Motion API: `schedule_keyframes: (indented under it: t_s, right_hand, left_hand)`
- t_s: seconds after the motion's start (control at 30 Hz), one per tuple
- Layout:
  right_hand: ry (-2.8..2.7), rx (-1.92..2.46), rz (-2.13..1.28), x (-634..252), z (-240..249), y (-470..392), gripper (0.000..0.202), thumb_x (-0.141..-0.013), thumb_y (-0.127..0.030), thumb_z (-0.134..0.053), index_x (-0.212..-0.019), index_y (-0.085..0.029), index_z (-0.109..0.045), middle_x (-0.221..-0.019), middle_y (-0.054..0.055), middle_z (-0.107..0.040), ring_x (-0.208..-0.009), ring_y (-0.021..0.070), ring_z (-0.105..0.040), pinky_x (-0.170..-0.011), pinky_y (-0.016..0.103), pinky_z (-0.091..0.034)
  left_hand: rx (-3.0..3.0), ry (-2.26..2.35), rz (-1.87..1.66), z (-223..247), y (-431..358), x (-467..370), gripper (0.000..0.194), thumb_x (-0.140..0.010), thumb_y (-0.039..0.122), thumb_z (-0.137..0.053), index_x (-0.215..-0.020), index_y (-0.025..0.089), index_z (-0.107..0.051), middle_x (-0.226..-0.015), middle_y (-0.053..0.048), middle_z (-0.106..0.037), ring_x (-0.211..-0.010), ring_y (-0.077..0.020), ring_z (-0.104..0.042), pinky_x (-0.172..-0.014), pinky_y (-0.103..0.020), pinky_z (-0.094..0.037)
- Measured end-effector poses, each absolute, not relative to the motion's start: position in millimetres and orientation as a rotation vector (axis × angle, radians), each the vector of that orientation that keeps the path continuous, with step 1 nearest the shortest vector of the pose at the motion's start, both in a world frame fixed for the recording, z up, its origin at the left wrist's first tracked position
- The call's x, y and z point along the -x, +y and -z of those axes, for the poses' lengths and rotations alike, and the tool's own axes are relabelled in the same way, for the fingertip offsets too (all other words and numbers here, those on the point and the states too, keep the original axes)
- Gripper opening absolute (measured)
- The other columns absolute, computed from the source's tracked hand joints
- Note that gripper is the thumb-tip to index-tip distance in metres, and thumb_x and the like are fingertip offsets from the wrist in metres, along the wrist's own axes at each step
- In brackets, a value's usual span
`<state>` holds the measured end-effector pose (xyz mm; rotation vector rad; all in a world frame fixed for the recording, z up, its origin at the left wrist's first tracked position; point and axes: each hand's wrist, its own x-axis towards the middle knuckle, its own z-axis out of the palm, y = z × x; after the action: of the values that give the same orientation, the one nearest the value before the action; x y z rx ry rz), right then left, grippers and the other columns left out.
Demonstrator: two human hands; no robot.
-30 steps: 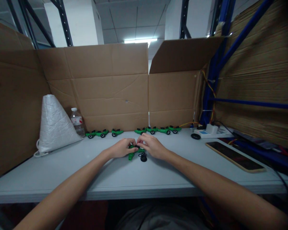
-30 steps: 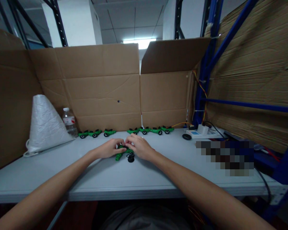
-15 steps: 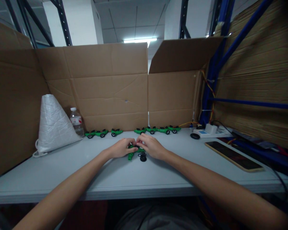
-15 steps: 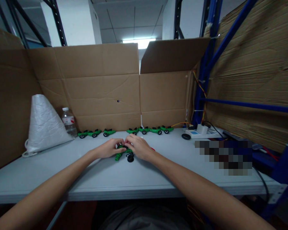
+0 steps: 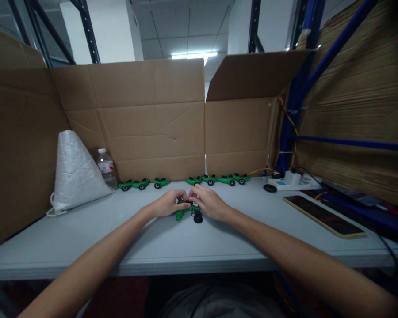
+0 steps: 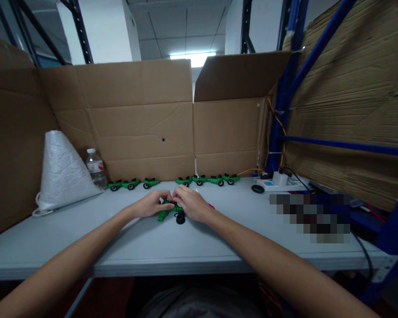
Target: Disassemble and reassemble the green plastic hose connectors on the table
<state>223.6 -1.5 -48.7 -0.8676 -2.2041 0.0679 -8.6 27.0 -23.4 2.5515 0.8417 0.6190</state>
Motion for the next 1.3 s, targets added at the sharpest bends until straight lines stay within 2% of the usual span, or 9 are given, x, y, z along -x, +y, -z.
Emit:
schedule_keyframes:
  t_s: [0.3, 0.53, 0.77, 0.9, 1.07, 1.3]
  right_hand:
    - [-2.214, 0.876, -0.095, -223.6, 45.9, -3.6, 0.007, -0.105, -0.021, -0.058, -0.102, -0.022, -0.064, -0.101, 0.003, -0.062, -0.091, 0.0189, -0.058, -0.081, 0.029, -0.041]
    - [-2.121, 0.942, -0.049, -232.6, 36.6, -1.6, 0.015, -0.109, -0.024, -0.048, -0.108, -0.021, -0.063, -0.107, 0.006, -0.067, -0.096, 0.0199, -0.062, -0.085, 0.030, -0.043]
    - [-2.102, 1.444, 0.223, -260.6, 24.5, 1.3, 0.016, -0.108, -0.027, -0.048, -0.111, -0.020, -0.062, -0.107, 0.011, -0.074, -0.098, 0.0252, -0.069, -0.081, 0.032, -0.042]
    - [-2.170, 1.708, 0.220, -262.7, 28.2, 1.4, 0.026, -0.108, -0.039, -0.051, -0.112, -0.017, -0.064, -0.110, 0.019, -0.076, -0.099, 0.0312, -0.072, -0.079, 0.034, -0.043]
    - [-2.212, 1.782, 0.154, -258.2, 32.6, -0.9, 0.040, -0.102, -0.050, -0.058, -0.118, -0.014, -0.065, -0.111, 0.022, -0.076, -0.100, 0.0344, -0.073, -0.079, 0.037, -0.047]
    - [-2.282, 1.747, 0.095, -260.9, 32.9, -0.5, 0.026, -0.098, -0.041, -0.062, -0.103, -0.017, -0.069, -0.111, 0.020, -0.076, -0.100, 0.0317, -0.072, -0.080, 0.036, -0.046]
  left_hand:
    - [-2.560, 0.828, -0.595, 21.4, 25.4, 8.9, 0.040, -0.096, 0.057, -0.067, -0.100, 0.016, -0.068, -0.090, -0.003, -0.070, -0.077, -0.0152, -0.059, -0.070, -0.026, -0.045]
    - [-2.553, 0.893, -0.579, 19.4, 23.5, 8.5, 0.043, -0.095, 0.059, -0.068, -0.102, 0.017, -0.071, -0.094, -0.005, -0.073, -0.077, -0.0160, -0.061, -0.072, -0.027, -0.045]
    - [-2.645, 1.026, -0.598, 20.1, 26.5, 12.2, 0.041, -0.094, 0.060, -0.067, -0.102, 0.019, -0.072, -0.100, -0.008, -0.074, -0.092, -0.0215, -0.063, -0.077, -0.029, -0.045]
    - [-2.729, 1.135, -0.608, 17.0, 27.4, 16.9, 0.039, -0.095, 0.058, -0.065, -0.101, 0.020, -0.071, -0.102, -0.007, -0.074, -0.102, -0.0253, -0.061, -0.086, -0.032, -0.045]
    - [-2.756, 1.259, -0.584, 14.3, 28.1, 18.8, 0.037, -0.095, 0.056, -0.063, -0.099, 0.019, -0.068, -0.096, -0.007, -0.074, -0.092, -0.0242, -0.062, -0.078, -0.031, -0.043]
    - [-2.539, 1.324, -0.527, 17.4, 33.0, 18.8, 0.052, -0.087, 0.068, -0.068, -0.096, 0.017, -0.067, -0.087, -0.005, -0.074, -0.073, -0.0179, -0.063, -0.062, -0.026, -0.042]
